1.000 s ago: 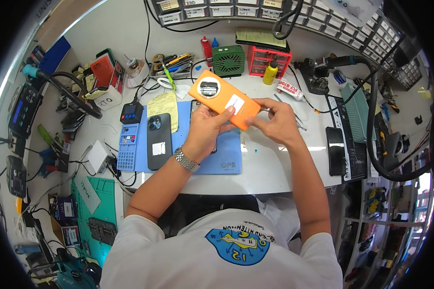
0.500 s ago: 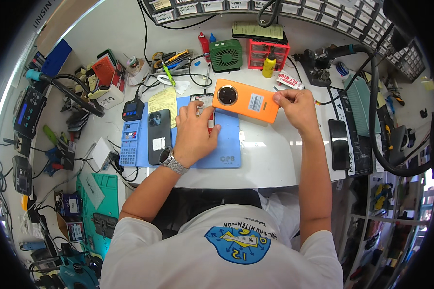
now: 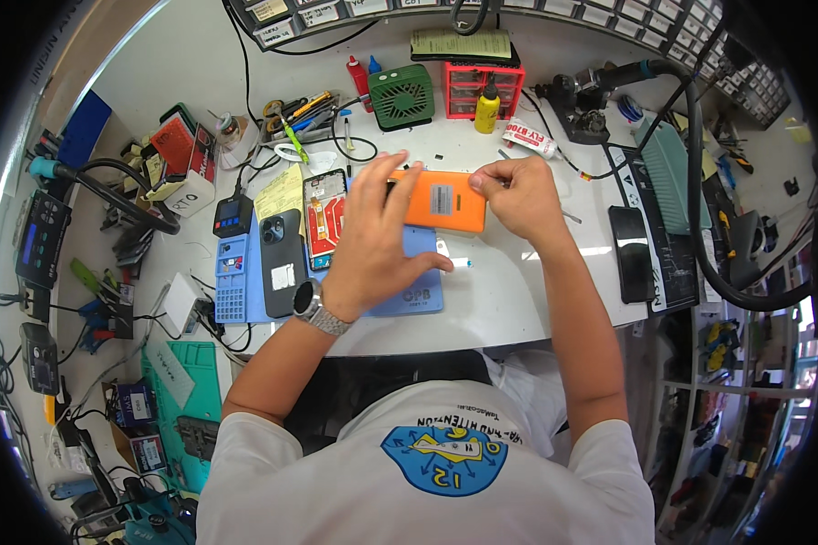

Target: The person removes a protective film from the back of an orange smartphone, then uses a screwdriver to remove screws from the back cover of a black smartphone. The person places the back cover aside and continues to work on the internal components of the black smartphone.

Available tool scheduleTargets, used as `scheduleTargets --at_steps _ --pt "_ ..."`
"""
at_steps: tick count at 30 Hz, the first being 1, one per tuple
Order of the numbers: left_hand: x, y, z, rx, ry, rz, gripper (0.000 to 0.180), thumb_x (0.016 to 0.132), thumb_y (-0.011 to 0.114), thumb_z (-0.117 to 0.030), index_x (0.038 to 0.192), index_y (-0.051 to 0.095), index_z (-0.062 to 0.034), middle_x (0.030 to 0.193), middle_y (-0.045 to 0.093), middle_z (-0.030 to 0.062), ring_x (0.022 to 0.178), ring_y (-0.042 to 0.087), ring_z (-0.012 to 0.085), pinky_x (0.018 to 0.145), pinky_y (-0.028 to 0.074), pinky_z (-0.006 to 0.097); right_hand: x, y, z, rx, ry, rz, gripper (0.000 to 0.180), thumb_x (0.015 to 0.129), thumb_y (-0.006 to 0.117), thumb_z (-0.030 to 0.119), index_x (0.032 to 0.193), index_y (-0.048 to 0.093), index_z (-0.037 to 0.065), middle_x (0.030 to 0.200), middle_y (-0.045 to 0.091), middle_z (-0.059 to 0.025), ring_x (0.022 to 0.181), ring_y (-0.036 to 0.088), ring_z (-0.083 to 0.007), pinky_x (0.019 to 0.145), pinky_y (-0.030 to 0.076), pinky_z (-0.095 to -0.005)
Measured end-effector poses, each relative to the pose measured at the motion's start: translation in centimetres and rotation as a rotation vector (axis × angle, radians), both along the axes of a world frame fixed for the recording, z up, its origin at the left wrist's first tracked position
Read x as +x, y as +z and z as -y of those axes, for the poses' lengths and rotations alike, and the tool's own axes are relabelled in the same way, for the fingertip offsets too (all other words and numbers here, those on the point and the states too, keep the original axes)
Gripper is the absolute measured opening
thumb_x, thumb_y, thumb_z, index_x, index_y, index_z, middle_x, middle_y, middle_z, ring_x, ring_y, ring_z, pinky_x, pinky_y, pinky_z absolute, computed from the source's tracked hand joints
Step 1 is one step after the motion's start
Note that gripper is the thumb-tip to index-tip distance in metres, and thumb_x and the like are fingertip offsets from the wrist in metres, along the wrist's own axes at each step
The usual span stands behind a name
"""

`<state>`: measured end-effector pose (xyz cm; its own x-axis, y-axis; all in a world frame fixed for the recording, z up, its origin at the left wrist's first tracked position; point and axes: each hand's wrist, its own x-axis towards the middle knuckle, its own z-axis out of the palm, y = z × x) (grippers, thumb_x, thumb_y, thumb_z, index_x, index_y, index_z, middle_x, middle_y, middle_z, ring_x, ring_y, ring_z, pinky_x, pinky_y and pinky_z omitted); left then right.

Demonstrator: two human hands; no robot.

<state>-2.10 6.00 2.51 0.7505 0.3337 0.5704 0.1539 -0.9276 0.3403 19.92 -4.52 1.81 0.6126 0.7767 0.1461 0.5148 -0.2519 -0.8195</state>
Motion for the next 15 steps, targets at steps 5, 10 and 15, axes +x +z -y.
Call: scheduleTargets --at_steps 5,10,15 --pt "2.6 -1.1 0.3 -0.073 -0.187 -0.07 0.099 0.065 0.102 -0.026 0.148 0.056 0.001 0.147 0.056 0.0215 0.131 0.062 0.0389 0.105 0.056 0.047 -1.8 0.9 0.6 0.0 0.098 0.019 0.021 0.09 0.084 0.023 0.099 0.087 0.003 0.077 0.077 -0.019 0.064 0.069 -0.0277 0.067 0.055 -0.0405" --pt "3.0 -0.3 0.2 0.049 -0.129 -0.007 0.066 0.066 0.09 -0.008 0.127 0.066 -0.0048 0.122 0.067 0.01 0.108 0.07 0.0301 0.081 0.061 0.042 -2.3 1.9 2.2 0.008 0.2 0.052 0.019 0.096 0.076 0.014 0.108 0.085 0.002 0.09 0.079 -0.0227 0.078 0.074 -0.0369 0.077 0.058 -0.0432" --pt "3.0 0.2 0.1 0.014 -0.124 -0.058 0.069 0.061 0.09 -0.008 0.127 0.069 -0.0086 0.12 0.065 0.0088 0.105 0.067 0.0296 0.079 0.06 0.04 -2.3 2.5 3.5 0.037 0.23 -0.053 0.014 0.099 0.069 0.006 0.104 0.081 0.001 0.093 0.077 -0.0207 0.083 0.074 -0.0401 0.081 0.058 -0.0437"
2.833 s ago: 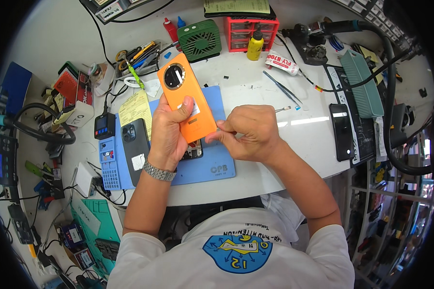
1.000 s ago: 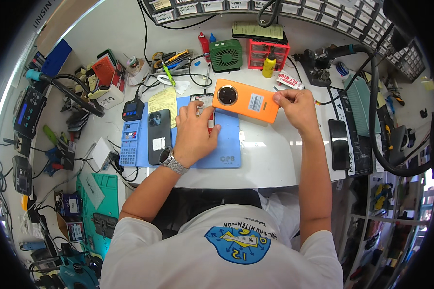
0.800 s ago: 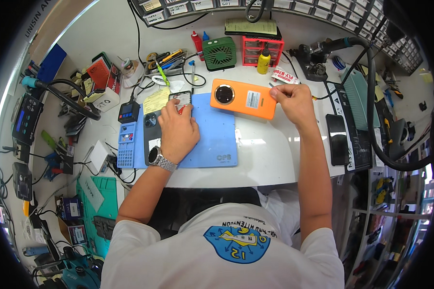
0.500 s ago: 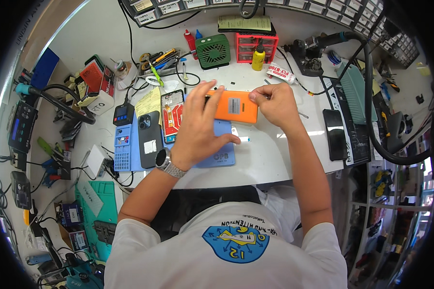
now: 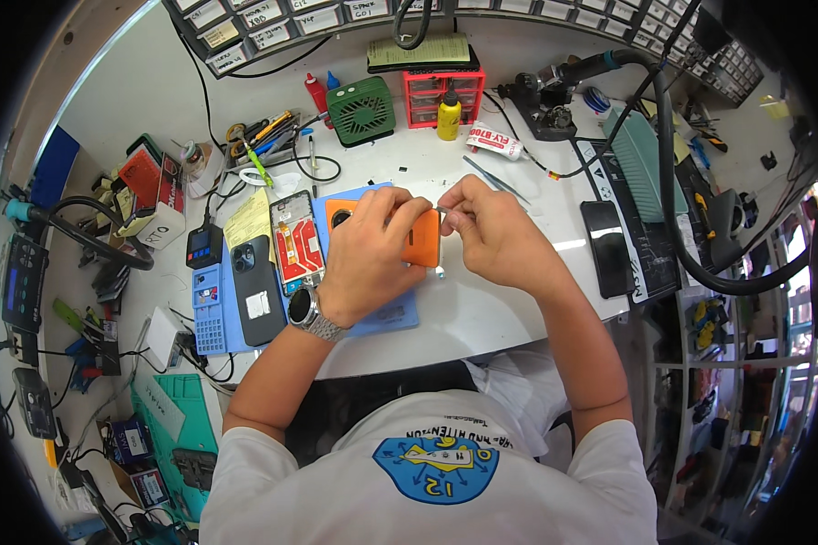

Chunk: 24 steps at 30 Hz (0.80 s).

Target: The person removes a protective film from the back of an orange smartphone, then uses a screwdriver to remove screws from the back cover of a black smartphone. The person places the back cover aside and continues to work on the internal components of the black smartphone.

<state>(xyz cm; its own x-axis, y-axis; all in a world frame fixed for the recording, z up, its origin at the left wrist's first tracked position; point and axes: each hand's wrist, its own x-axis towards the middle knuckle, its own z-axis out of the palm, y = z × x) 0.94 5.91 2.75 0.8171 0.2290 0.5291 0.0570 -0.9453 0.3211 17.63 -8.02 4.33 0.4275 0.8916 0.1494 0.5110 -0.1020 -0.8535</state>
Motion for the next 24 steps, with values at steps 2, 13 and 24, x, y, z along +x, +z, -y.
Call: scheduleTargets --at_steps 2,13,24 --pt "-0.2 0.2 0.2 -0.011 -0.008 -0.004 0.068 0.061 0.09 -0.007 0.126 0.068 -0.0096 0.118 0.064 0.0072 0.103 0.065 0.0281 0.078 0.059 0.039 -0.1 0.0 0.4 0.027 0.002 0.093 0.012 0.099 0.07 0.007 0.104 0.08 0.002 0.089 0.076 -0.0174 0.08 0.074 -0.0381 0.076 0.058 -0.043" --pt "-0.5 -3.4 1.3 -0.226 -0.093 0.034 0.071 0.061 0.089 -0.001 0.128 0.066 -0.0067 0.126 0.058 0.0127 0.115 0.059 0.0327 0.092 0.057 0.042 -1.1 0.6 2.1 0.169 -0.155 0.55 0.013 0.091 0.078 0.014 0.082 0.072 0.007 0.072 0.068 -0.0084 0.062 0.068 -0.0283 0.055 0.05 -0.0415" --pt "-0.2 -4.0 1.7 -0.195 -0.115 0.041 0.071 0.062 0.088 0.003 0.129 0.065 -0.0052 0.126 0.057 0.0131 0.116 0.058 0.0341 0.095 0.055 0.043 -1.0 -1.2 2.4 0.163 -0.138 0.631 0.01 0.087 0.078 0.013 0.08 0.074 0.008 0.068 0.065 -0.008 0.057 0.065 -0.0276 0.051 0.048 -0.0418"
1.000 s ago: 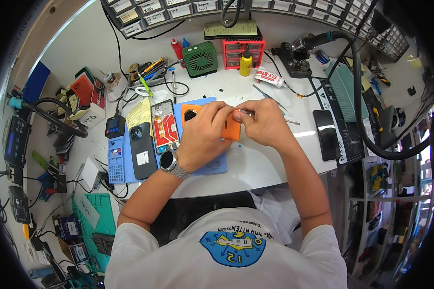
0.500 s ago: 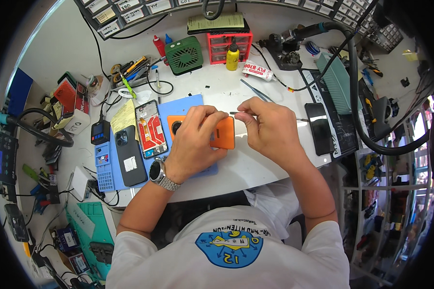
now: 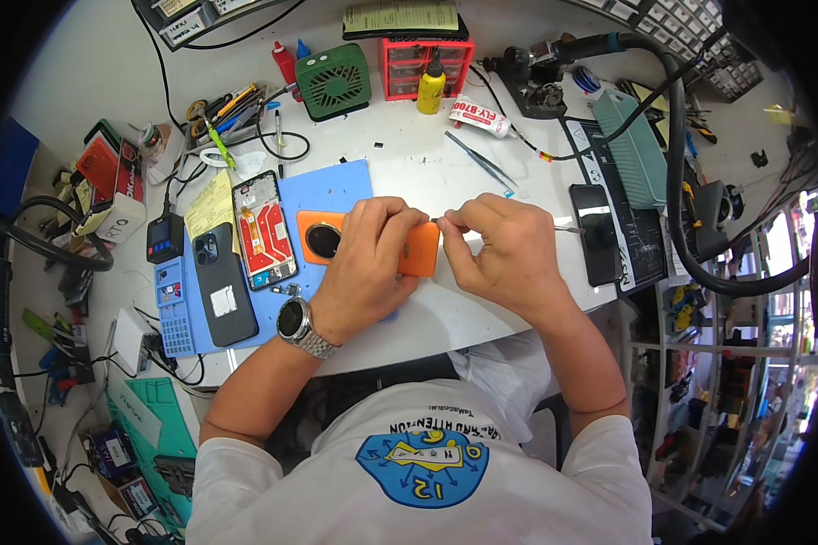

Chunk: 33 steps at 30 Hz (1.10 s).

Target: The person removes a protective film from the back of an orange smartphone, then uses a screwdriver to remove screws from the back cover of a black smartphone. The person places the back cover aside and continues to work on the internal components of the black smartphone.

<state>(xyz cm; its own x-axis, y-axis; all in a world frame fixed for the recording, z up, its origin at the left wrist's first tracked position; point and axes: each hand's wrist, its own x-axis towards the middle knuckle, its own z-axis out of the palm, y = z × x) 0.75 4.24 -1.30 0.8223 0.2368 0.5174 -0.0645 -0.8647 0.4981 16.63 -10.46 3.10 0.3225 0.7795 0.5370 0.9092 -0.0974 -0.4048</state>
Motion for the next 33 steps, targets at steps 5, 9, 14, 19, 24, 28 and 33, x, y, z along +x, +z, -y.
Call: scheduleTargets --at_steps 5,9,14,19,24,28,33 --pt "0.0 -0.4 -0.1 0.013 -0.003 0.008 0.072 0.062 0.087 0.003 0.13 0.065 -0.0055 0.127 0.057 0.0131 0.116 0.058 0.0343 0.097 0.054 0.043 -0.2 0.7 0.1 -0.066 -0.002 0.049 0.01 0.085 0.078 0.013 0.078 0.073 0.007 0.067 0.064 -0.0078 0.057 0.065 -0.0274 0.051 0.049 -0.0416" --pt "-0.2 -0.1 0.2 -0.023 -0.017 -0.014 0.073 0.062 0.085 0.004 0.131 0.064 -0.0045 0.126 0.057 0.0138 0.117 0.058 0.0349 0.102 0.05 0.046 -0.7 1.0 0.0 -0.106 0.013 0.293 0.008 0.08 0.078 0.013 0.077 0.073 0.007 0.066 0.064 -0.0077 0.056 0.065 -0.0282 0.051 0.05 -0.041" --pt "-0.3 -0.3 0.2 -0.027 -0.04 -0.009 0.075 0.061 0.085 0.005 0.132 0.063 -0.0043 0.126 0.057 0.0134 0.117 0.057 0.0345 0.103 0.049 0.046 1.8 1.6 -0.8 -0.198 0.155 -0.056 0.007 0.077 0.076 0.013 0.073 0.075 0.007 0.065 0.07 -0.0088 0.058 0.069 -0.0286 0.054 0.053 -0.0405" --pt "-0.3 0.2 0.1 -0.062 -0.072 -0.038 0.075 0.061 0.085 0.005 0.132 0.065 -0.0065 0.126 0.057 0.0119 0.117 0.057 0.0337 0.103 0.047 0.046 2.8 1.5 -1.1 -0.291 0.208 -0.176 0.01 0.078 0.079 0.014 0.072 0.077 0.008 0.068 0.075 -0.0087 0.056 0.069 -0.027 0.055 0.052 -0.0384" --pt "-0.4 0.1 0.1 -0.065 -0.095 -0.031 0.072 0.063 0.085 0.005 0.131 0.066 -0.0082 0.126 0.057 0.0115 0.118 0.057 0.0336 0.105 0.045 0.047 3.9 0.2 -1.1 -0.3 0.293 -0.417 0.014 0.084 0.084 0.007 0.074 0.076 0.002 0.064 0.07 -0.0063 0.053 0.055 -0.0116 0.051 0.042 -0.0295" --pt "-0.3 0.0 -0.2 -0.065 -0.126 -0.02 0.07 0.064 0.085 0.005 0.13 0.066 -0.0089 0.126 0.058 0.0107 0.121 0.058 0.0339 0.106 0.044 0.047 4.2 -0.6 -0.8 -0.292 0.354 -0.52 0.013 0.087 0.085 0.008 0.079 0.077 0.001 0.068 0.072 -0.0065 0.057 0.056 -0.0111 0.054 0.042 -0.0289" --pt "-0.1 0.4 -0.4 -0.053 -0.08 -0.021 0.072 0.062 0.087 0.0 0.13 0.064 -0.0084 0.131 0.06 0.0095 0.123 0.059 0.0312 0.107 0.044 0.045 3.1 -1.9 -0.3 -0.058 0.31 -0.446 0.008 0.089 0.083 0.008 0.084 0.078 0.002 0.075 0.074 -0.0095 0.056 0.062 -0.0181 0.053 0.048 -0.033"
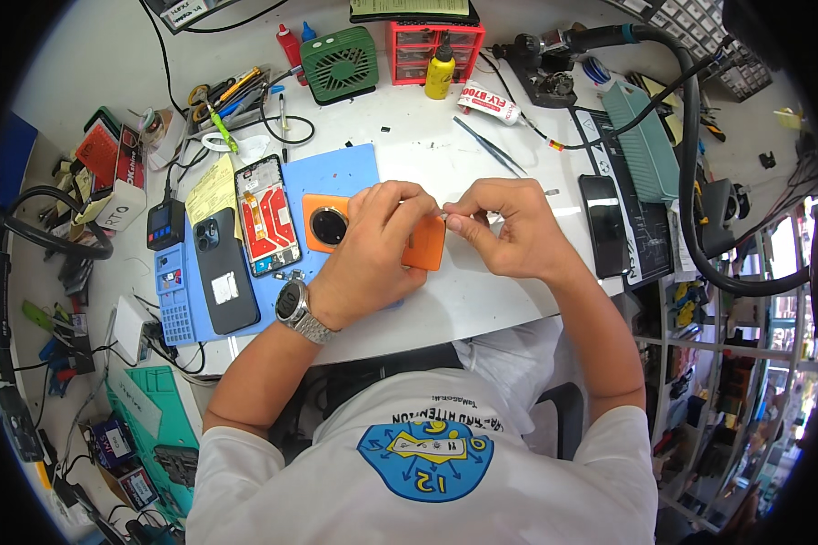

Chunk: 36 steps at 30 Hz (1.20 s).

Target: The person removes a protective film from the back of an orange smartphone, then uses a screwdriver to remove screws from the back cover of a black smartphone. The person places the back cover aside and continues to work on the internal components of the black smartphone.

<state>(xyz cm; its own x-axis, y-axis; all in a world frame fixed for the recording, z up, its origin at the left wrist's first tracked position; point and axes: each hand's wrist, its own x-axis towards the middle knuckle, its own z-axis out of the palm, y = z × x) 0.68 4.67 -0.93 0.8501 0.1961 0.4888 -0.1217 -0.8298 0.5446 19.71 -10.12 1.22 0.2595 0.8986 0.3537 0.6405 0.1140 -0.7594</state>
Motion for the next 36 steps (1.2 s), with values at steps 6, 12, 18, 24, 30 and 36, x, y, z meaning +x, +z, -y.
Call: scheduleTargets --at_steps 6,12,18,24,30,36 --pt "0.1 0.3 -0.5 0.012 0.061 0.004 0.074 0.06 0.089 -0.003 0.128 0.062 -0.0084 0.13 0.063 0.0082 0.118 0.062 0.0283 0.102 0.044 0.041 -2.1 -0.3 1.0 0.047 -0.285 0.269 0.006 0.088 0.081 0.004 0.089 0.076 0.005 0.076 0.07 -0.0085 0.066 0.068 -0.0264 0.063 0.054 -0.039" --pt "0.5 1.0 -0.4 0.012 0.112 0.031 0.069 0.063 0.088 -0.003 0.127 0.062 -0.0069 0.127 0.062 0.0086 0.112 0.063 0.0267 0.097 0.041 0.042 -2.4 -3.3 1.4 0.012 -0.299 0.468 0.008 0.089 0.081 0.006 0.096 0.076 0.006 0.094 0.071 -0.0081 0.091 0.071 -0.0274 0.07 0.056 -0.0406" --pt "1.3 -0.4 -0.3 0.072 0.139 0.057 0.067 0.066 0.094 -0.009 0.125 0.062 -0.0086 0.125 0.063 0.0074 0.11 0.062 0.0246 0.096 0.04 0.04 -6.9 -2.2 -1.1 0.274 -0.489 0.019 0.016 0.095 0.08 0.005 0.11 0.075 0.001 0.107 0.067 -0.0133 0.095 0.069 -0.0293 0.077 0.058 -0.0373" --pt "2.0 -1.0 0.0 0.074 0.166 0.105 0.053 0.077 0.088 -0.007 0.122 0.061 -0.0073 0.124 0.063 0.0087 0.114 0.063 0.0262 0.097 0.038 0.044 -8.2 -4.4 -2.9 0.282 -0.581 -0.057 0.014 0.091 0.078 -0.005 0.101 0.069 -0.001 0.1 0.066 -0.0138 0.09 0.068 -0.0313 0.075 0.057 -0.041" --pt "1.8 -1.6 -0.2 0.088 0.187 0.087 0.054 0.078 0.09 -0.009 0.123 0.06 -0.0081 0.125 0.063 0.0088 0.112 0.062 0.0269 0.098 0.036 0.044 -8.6 -3.5 -3.5 0.184 -0.606 0.029 0.017 0.09 0.076 -0.008 0.098 0.062 0.0 0.097 0.064 -0.0148 0.092 0.064 -0.0359 0.078 0.055 -0.0462" --pt "2.0 -1.7 -0.3 0.086 0.184 0.089 0.051 0.079 0.089 -0.011 0.122 0.061 -0.0083 0.124 0.063 0.0079 0.112 0.062 0.0266 0.099 0.036 0.044 -9.1 -3.4 -3.5 0.191 -0.622 0.164 0.022 0.089 0.075 -0.009 0.101 0.06 0.0 0.097 0.063 -0.0153 0.094 0.062 -0.0371 0.08 0.054 -0.0465"
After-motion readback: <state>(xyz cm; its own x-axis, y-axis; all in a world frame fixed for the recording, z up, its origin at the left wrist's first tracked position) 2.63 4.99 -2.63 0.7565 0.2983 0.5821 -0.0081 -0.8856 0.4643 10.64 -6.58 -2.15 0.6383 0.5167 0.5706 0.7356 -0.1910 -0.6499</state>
